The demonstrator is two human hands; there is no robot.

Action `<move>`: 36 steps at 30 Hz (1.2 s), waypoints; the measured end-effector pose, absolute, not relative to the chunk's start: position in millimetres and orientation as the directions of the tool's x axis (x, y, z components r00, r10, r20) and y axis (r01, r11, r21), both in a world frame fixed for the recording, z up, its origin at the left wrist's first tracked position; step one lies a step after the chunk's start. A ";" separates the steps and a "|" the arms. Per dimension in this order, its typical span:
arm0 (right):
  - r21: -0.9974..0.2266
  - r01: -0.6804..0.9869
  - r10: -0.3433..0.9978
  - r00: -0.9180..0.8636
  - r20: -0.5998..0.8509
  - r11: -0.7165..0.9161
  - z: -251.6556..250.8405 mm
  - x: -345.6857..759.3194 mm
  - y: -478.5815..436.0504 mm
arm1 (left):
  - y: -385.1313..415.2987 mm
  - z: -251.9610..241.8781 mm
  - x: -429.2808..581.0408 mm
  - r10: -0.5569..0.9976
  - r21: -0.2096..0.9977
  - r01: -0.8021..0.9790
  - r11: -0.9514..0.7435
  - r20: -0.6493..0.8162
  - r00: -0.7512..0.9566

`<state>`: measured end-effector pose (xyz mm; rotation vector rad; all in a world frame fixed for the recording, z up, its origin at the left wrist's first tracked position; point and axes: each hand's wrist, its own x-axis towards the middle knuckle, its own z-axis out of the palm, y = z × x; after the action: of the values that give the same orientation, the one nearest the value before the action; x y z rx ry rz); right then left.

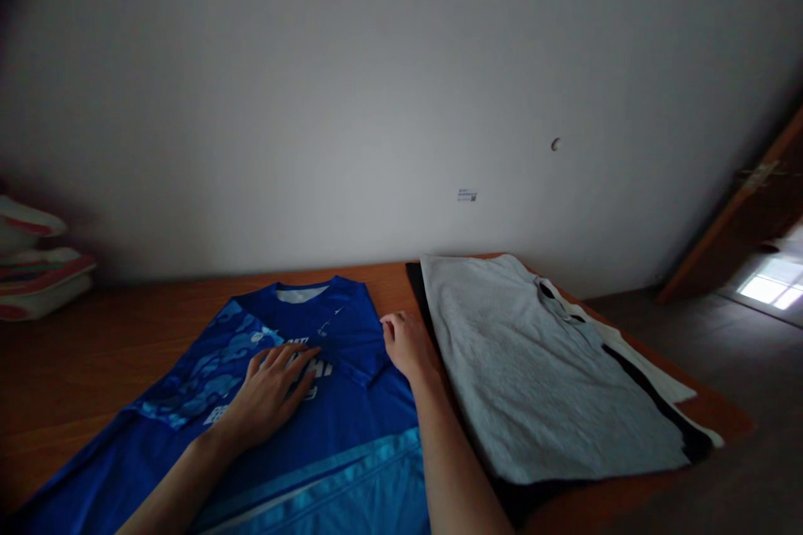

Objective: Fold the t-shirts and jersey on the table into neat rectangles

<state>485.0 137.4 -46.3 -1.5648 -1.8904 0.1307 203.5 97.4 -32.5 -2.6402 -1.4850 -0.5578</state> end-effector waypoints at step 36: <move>-0.391 0.832 0.918 -0.328 0.225 0.393 -43.8 414.3 109.6 | 104.1 -56.9 193.6 0.948 0.013 0.999 -0.037 0.315 0.031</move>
<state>414.3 109.6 -43.8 -1.5069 -2.2499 0.2857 193.6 104.1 -56.9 -2.0918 -2.0198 -0.3521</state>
